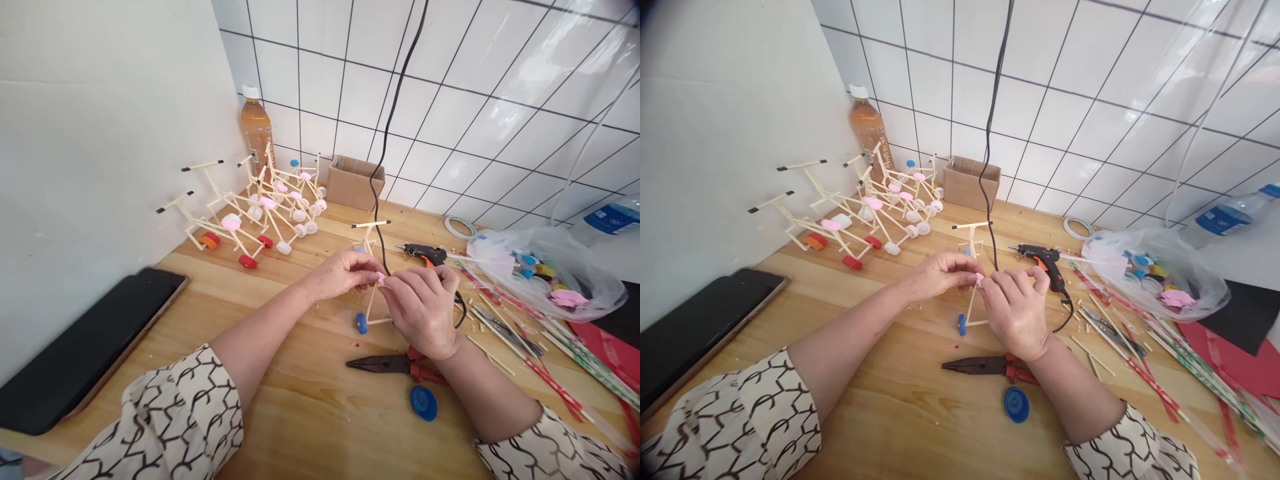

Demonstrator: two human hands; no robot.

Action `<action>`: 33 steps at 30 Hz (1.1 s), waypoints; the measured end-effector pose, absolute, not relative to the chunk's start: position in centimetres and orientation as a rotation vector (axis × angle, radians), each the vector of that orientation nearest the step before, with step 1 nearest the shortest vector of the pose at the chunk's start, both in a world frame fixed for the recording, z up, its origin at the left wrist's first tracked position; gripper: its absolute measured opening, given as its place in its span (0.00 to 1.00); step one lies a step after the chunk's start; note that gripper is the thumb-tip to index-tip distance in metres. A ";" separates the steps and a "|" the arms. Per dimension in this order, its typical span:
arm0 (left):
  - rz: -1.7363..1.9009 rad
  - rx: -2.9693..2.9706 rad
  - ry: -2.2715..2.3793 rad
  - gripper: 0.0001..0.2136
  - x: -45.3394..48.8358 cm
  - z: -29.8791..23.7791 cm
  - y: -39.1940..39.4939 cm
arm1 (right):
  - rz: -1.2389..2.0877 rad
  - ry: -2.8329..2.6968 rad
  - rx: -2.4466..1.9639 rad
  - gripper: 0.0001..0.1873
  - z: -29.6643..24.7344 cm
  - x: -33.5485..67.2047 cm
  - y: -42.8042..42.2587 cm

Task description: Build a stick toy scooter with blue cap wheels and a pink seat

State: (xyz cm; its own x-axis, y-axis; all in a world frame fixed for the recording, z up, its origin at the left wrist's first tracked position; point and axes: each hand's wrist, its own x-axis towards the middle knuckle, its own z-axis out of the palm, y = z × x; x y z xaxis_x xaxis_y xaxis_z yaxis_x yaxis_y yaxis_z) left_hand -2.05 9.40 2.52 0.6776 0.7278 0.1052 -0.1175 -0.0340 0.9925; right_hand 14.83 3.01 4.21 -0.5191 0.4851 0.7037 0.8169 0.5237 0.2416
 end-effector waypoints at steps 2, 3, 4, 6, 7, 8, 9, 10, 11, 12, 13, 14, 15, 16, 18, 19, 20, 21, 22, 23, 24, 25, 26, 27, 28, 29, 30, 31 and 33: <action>0.735 1.455 0.537 0.07 -2.0 2.5 9.4 | -0.795 -2.215 -1.035 0.06 4.1 14.8 3.0; 0.733 1.458 0.537 0.07 -2.0 2.5 9.4 | -0.813 -2.222 -1.028 0.06 4.0 14.9 3.0; 0.729 1.464 0.537 0.07 -2.0 2.5 9.4 | -0.830 -2.232 -1.020 0.06 3.9 14.9 3.0; 0.724 1.477 0.541 0.07 -2.0 2.5 9.5 | -0.859 -2.256 -0.998 0.07 3.6 15.0 3.1; 0.722 1.483 0.543 0.07 -1.9 2.5 9.5 | -0.867 -2.265 -0.987 0.07 3.5 15.1 3.1; 0.722 1.491 0.546 0.07 -1.9 2.5 9.5 | -0.874 -2.272 -0.979 0.08 3.5 15.2 3.1; 0.720 1.499 0.549 0.07 -1.9 2.5 9.6 | -0.881 -2.278 -0.975 0.08 3.4 15.2 3.1; 0.718 1.507 0.552 0.07 -1.9 2.5 9.6 | -0.891 -2.287 -0.975 0.09 3.4 15.2 3.1; 0.716 1.515 0.556 0.07 -1.9 2.4 9.6 | -0.904 -2.296 -0.975 0.09 3.4 15.2 3.1; 0.712 1.521 0.559 0.07 -1.9 2.4 9.6 | -0.918 -2.307 -0.974 0.09 3.4 15.1 3.1; 0.710 1.524 0.562 0.07 -1.9 2.4 9.6 | -0.927 -2.312 -0.971 0.09 3.4 15.0 3.1; 0.711 1.522 0.563 0.07 -1.9 2.5 9.5 | -0.926 -2.309 -0.971 0.09 3.5 15.0 3.1; 0.714 1.518 0.563 0.07 -2.0 2.5 9.5 | -0.906 -2.299 -0.977 0.08 3.6 14.9 3.1; 0.718 1.515 0.564 0.07 -2.0 2.5 9.5 | -0.866 -2.280 -0.993 0.08 3.7 14.9 3.1; 0.725 1.515 0.562 0.07 -2.0 2.6 9.4 | -0.730 -2.234 -1.062 0.08 4.0 14.9 3.0; 0.722 1.522 0.560 0.08 -2.1 2.6 9.4 | -0.642 -2.209 -1.105 0.08 4.1 15.0 3.0; 0.716 1.530 0.559 0.08 -2.1 2.6 9.4 | -0.546 -2.183 -1.149 0.08 4.2 15.1 3.0; 0.709 1.539 0.560 0.08 -2.2 2.6 9.4 | -0.455 -2.152 -1.190 0.07 4.4 15.2 3.0; 0.702 1.546 0.565 0.09 -2.2 2.6 9.4 | -0.370 -2.121 -1.226 0.06 4.5 15.3 3.0; 0.697 1.552 0.575 0.09 -2.2 2.6 9.4 | -0.292 -2.093 -1.255 0.05 4.5 15.4 3.0; 0.692 1.557 0.588 0.10 -2.2 2.6 9.4 | -0.222 -2.072 -1.281 0.04 4.6 15.5 3.1; 0.690 1.560 0.602 0.10 -2.3 2.6 9.4 | -0.159 -2.060 -1.304 0.04 4.6 15.5 3.1; 0.690 1.563 0.613 0.11 -2.3 2.6 9.4 | -0.102 -2.054 -1.324 0.06 4.6 15.4 3.2; 0.690 1.565 0.623 0.11 -2.3 2.6 9.4 | -0.051 -2.054 -1.341 0.08 4.6 15.4 3.3; 0.693 1.565 0.628 0.11 -2.2 2.7 9.4 | -0.007 -2.054 -1.357 0.10 4.5 15.3 3.3; 0.697 1.563 0.630 0.10 -2.2 2.7 9.4 | 0.028 -2.050 -1.372 0.11 4.5 15.3 3.4; 0.700 1.560 0.630 0.10 -2.2 2.7 9.4 | 0.054 -2.042 -1.384 0.12 4.4 15.2 3.5; 0.705 1.555 0.630 0.10 -2.2 2.7 9.4 | 0.074 -2.033 -1.393 0.12 4.4 15.2 3.5; 0.715 1.548 0.629 0.09 -2.1 2.7 9.4 | 0.109 -2.021 -1.400 0.11 4.2 15.1 3.5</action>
